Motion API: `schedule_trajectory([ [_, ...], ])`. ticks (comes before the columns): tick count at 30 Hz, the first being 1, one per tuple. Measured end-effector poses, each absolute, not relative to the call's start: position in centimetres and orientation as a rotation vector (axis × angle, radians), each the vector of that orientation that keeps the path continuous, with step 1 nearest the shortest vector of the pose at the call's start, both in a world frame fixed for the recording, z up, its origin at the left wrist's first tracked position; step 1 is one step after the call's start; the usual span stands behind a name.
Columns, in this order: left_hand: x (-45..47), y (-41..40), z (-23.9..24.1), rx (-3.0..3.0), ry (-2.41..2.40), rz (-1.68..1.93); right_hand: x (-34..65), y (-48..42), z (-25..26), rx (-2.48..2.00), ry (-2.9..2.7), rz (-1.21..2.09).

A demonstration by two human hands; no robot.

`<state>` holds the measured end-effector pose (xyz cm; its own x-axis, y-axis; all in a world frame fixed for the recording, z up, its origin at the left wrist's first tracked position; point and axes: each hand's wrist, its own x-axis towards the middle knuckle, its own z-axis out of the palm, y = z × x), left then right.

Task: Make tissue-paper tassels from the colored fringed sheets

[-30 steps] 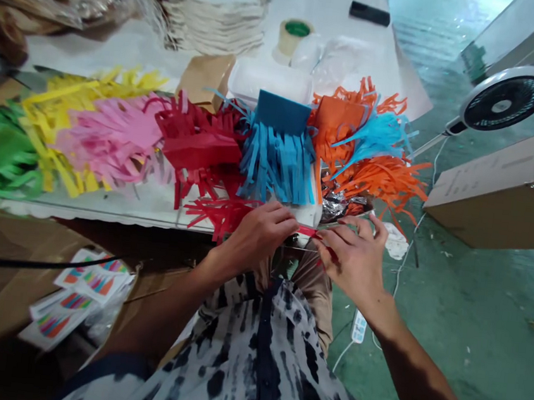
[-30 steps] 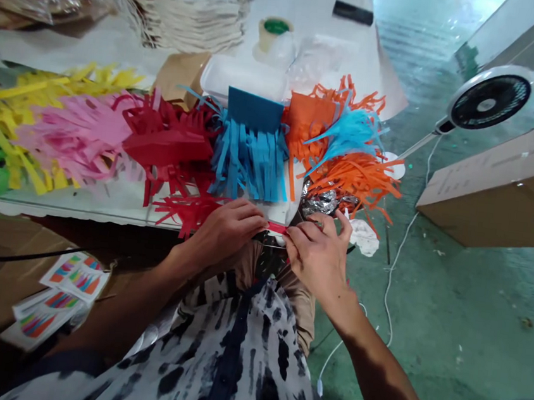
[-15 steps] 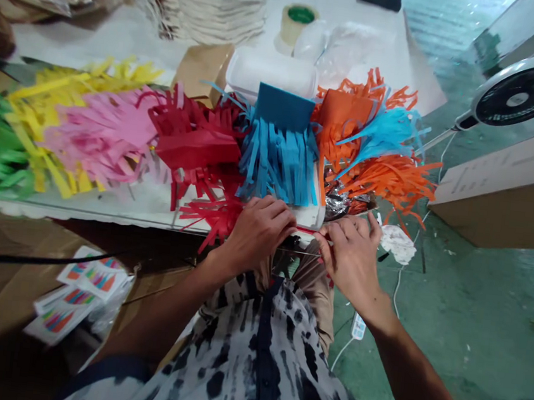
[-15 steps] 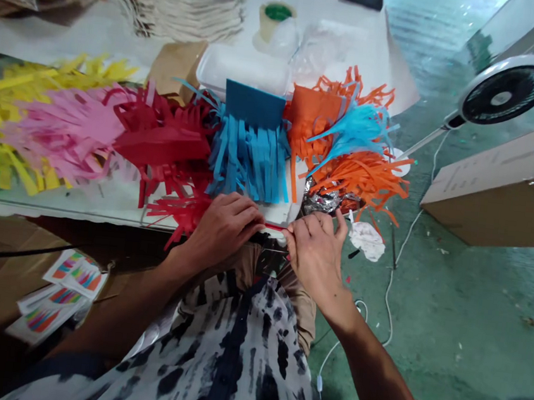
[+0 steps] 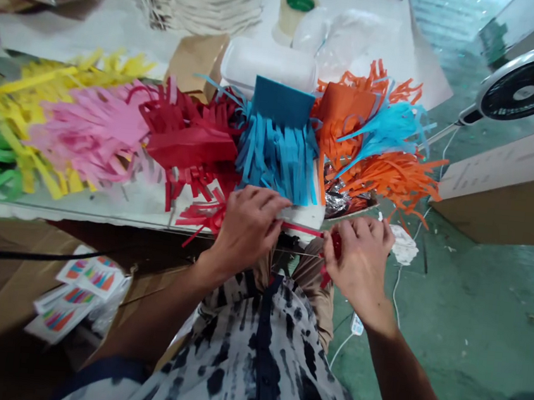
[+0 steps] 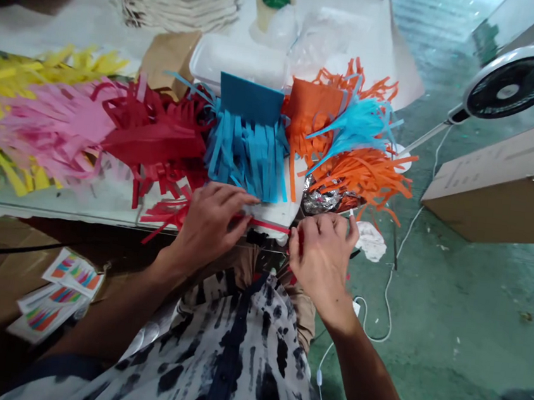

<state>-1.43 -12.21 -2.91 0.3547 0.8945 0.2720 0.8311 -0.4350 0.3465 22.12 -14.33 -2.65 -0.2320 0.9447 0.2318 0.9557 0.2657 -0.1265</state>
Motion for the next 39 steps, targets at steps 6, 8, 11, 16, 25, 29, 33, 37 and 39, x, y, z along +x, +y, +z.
schedule_trajectory([
  [6, -0.2, -13.9, -3.6, 2.779, 1.255, 0.707, 21.3, -16.0, -3.8, -1.319, -2.350, -0.135],
  [8, 0.1, -14.8, -3.7, 2.803, 1.266, 0.738, 20.9, -16.6, -3.8, -1.262, -2.342, -0.140],
  [11, 0.1, -16.2, -4.3, 2.823, 1.266, 0.816, 20.4, -17.3, -3.7, -1.268, -2.347, -0.145],
  [16, -0.3, -17.5, -5.3, 2.868, 1.275, 0.886, 19.9, -17.5, -3.9, -1.238, -2.409, -0.156],
  [25, 0.1, -18.8, -3.9, 2.788, 1.362, 1.066, 20.2, -17.6, -2.9, -1.114, -2.423, -0.184],
  [29, 0.6, -18.8, -2.2, 2.350, 1.363, 1.207, 20.5, -16.9, -1.3, -1.026, -2.311, -0.335],
  [33, 0.8, -18.3, 1.1, 1.387, 1.210, 1.141, 20.9, -15.7, 0.3, -1.048, -2.094, -0.461],
  [37, 0.6, -17.9, 3.5, 0.921, 0.976, 0.932, 20.9, -15.3, 1.7, -1.110, -2.105, -0.362],
  [39, 0.5, -17.7, 3.8, 0.876, 0.933, 0.915, 20.7, -15.3, 2.4, -1.115, -2.080, -0.234],
])
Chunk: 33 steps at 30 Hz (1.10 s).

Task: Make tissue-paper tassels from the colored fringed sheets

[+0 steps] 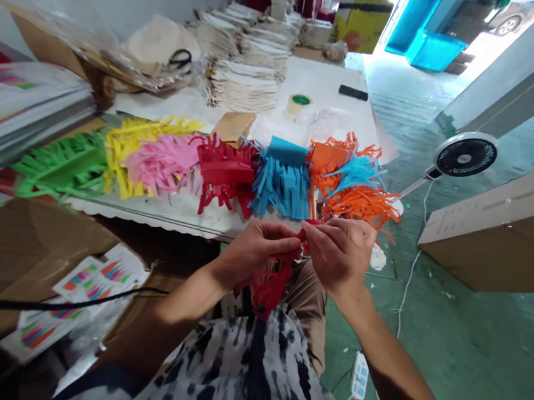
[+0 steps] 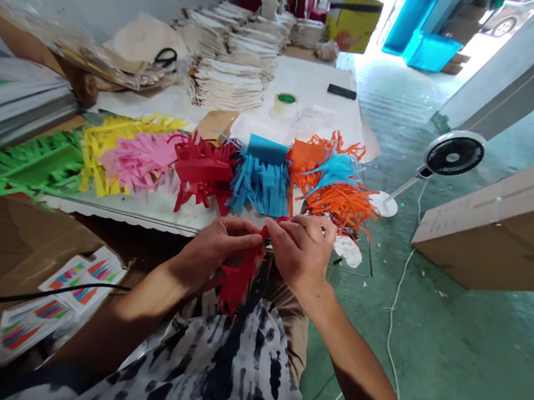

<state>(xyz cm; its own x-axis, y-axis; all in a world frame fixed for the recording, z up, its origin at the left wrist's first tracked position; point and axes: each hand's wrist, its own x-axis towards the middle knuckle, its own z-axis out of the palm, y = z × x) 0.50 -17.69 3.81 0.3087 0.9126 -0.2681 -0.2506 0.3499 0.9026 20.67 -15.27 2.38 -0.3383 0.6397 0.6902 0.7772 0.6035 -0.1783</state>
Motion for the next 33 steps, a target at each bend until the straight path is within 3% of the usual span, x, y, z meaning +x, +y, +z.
schedule_trajectory([
  [9, -1.0, -14.3, 4.5, 1.214, 0.962, 1.039, 18.5, -13.2, 4.9, -1.046, -1.763, 0.644],
  [15, -1.9, -12.6, 5.0, 1.246, 0.985, 1.186, 17.0, -11.1, 6.6, -0.998, -1.687, 0.803],
  [21, -2.4, -12.2, 4.5, 1.199, 1.023, 1.262, 16.1, -9.5, 7.7, -0.949, -1.958, 0.684],
  [25, -2.8, -11.9, 3.0, 1.107, 1.076, 1.343, 15.6, -3.8, 7.9, -0.991, -1.978, 0.707],
  [30, -2.5, -12.4, 1.1, 1.123, 1.157, 1.176, 13.3, 8.7, 8.0, -1.422, -2.098, 0.164],
  [33, -2.0, -12.5, 0.6, 1.209, 1.216, 1.108, 10.8, 14.5, 6.6, -1.661, -2.359, 0.111],
])
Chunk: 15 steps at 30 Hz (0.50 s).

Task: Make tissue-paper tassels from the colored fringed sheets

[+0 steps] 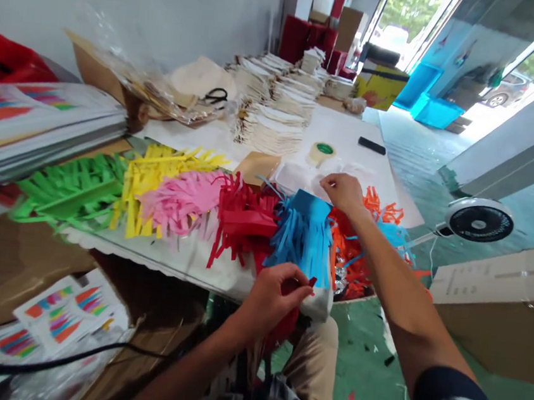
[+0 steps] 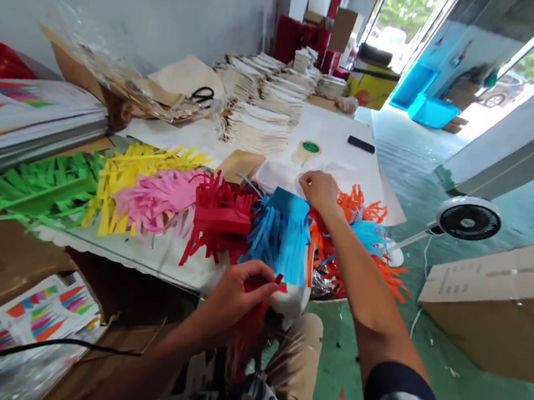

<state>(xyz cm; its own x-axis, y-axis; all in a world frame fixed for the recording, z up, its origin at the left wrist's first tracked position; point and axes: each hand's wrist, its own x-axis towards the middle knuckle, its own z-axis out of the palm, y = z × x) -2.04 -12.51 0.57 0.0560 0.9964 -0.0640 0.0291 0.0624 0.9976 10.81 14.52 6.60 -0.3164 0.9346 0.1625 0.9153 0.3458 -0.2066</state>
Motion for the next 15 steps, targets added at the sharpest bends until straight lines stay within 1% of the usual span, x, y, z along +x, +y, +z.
schedule_trajectory([
  [3, -2.0, -12.4, 0.1, 1.223, 1.227, 1.073, 8.5, 17.8, 4.6, -1.729, -2.495, 0.151],
  [6, -2.3, -12.3, -0.5, 1.055, 1.137, 1.108, 7.4, 19.4, 3.2, -1.801, -2.583, 0.156],
  [10, -3.0, -12.4, -0.7, 0.840, 1.033, 1.139, 7.4, 19.9, 3.0, -1.852, -2.617, 0.118],
  [15, -3.5, -13.0, 0.0, 0.770, 0.984, 1.178, 7.8, 19.5, 3.3, -1.848, -2.666, 0.159],
])
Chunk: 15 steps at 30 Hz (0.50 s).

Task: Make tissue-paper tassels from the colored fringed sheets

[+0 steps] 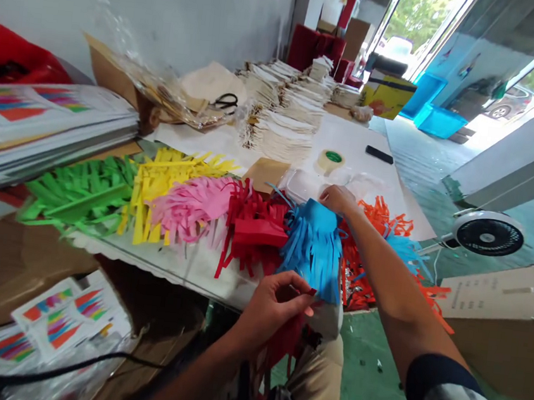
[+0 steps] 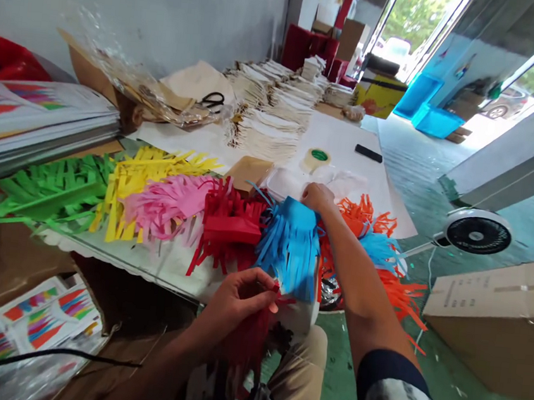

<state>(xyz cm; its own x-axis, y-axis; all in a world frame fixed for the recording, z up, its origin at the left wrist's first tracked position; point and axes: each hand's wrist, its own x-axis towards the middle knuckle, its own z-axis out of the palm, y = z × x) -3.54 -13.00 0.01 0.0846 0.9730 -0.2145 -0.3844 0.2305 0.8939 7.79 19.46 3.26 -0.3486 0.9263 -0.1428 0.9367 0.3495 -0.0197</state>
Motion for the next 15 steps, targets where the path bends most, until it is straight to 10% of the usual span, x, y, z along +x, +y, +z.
schedule_trajectory([
  [15, -4.5, -13.9, 1.0, 0.821, 1.093, 1.430, 9.3, 13.9, 6.9, 1.952, 2.844, -0.266],
])
